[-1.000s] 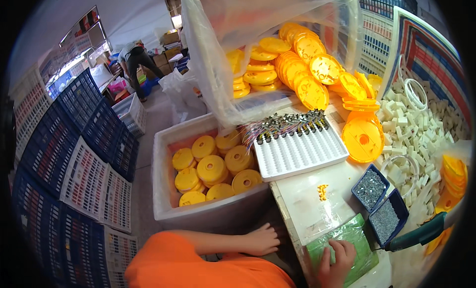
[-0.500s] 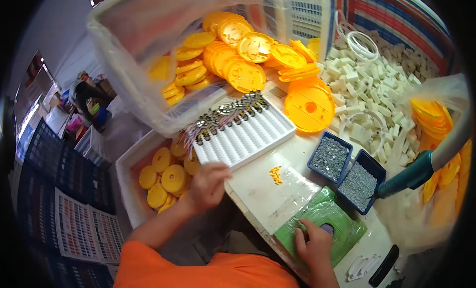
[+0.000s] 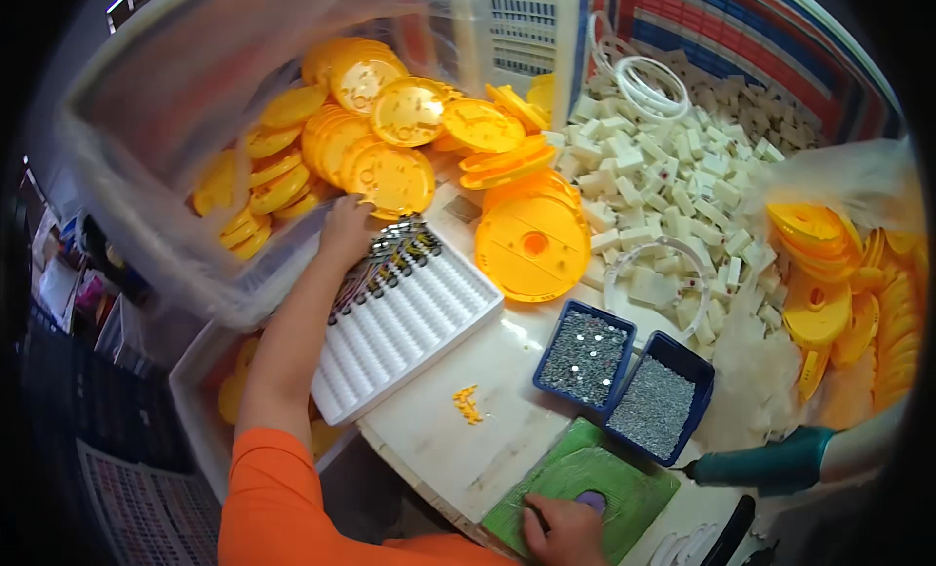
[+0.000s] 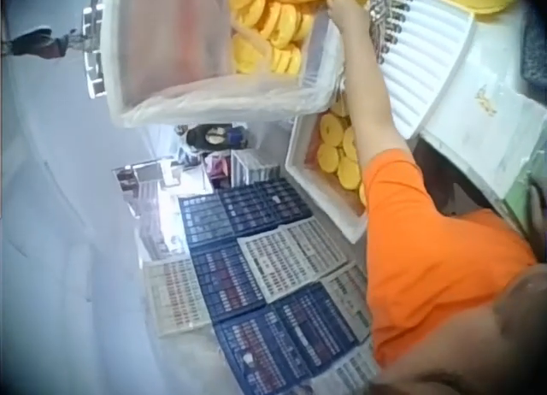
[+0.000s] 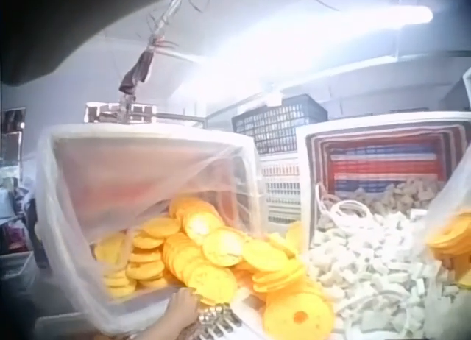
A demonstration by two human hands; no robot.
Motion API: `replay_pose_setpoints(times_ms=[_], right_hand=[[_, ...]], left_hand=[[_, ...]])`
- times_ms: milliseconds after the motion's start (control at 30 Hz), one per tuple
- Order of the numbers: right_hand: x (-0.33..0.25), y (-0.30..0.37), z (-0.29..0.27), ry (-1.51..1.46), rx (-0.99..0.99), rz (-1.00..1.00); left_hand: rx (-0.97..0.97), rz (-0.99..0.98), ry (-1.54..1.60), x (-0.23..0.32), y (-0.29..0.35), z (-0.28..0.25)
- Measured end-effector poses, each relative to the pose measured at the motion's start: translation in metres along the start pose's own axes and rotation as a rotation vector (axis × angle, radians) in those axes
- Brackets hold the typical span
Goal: Assembling yellow plastic toy components using a power screwdriver, a soldering iron, and various small parts.
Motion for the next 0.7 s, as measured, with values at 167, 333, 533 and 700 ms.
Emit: replay_pose_setpoints(times_ms=[167,333,533,700], right_hand=[[-0.004,-0.004,-0.004,-0.026,0.041,0.004],[-0.005,-0.001,-0.001,-0.043,0.133,-0.034],[0.004,0.008,0.000,0.024,0.041,-0.010],[0.007,0.007,0.002,-0.059,0.077,-0.012]], left_hand=[[0.046,0.034,-0.197,-0.013,-0.031,0.031],[-0.010,0.131,-0.304,-0.020,-0.041,0.027],[0.124,0.189,-0.044,-0.007,-0.038,-0.047],[0.284,0.280,0.400,0.020,0.016,-0.110]])
Point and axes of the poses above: each hand's wrist, its own y-axis away from the middle knuckle, its own z-axis out of the palm, x = y × z, the point moved 2 cm from there along -y, towards the middle knuckle, and after that the axes turned 10 degrees about -y, right-handed, at the moved point
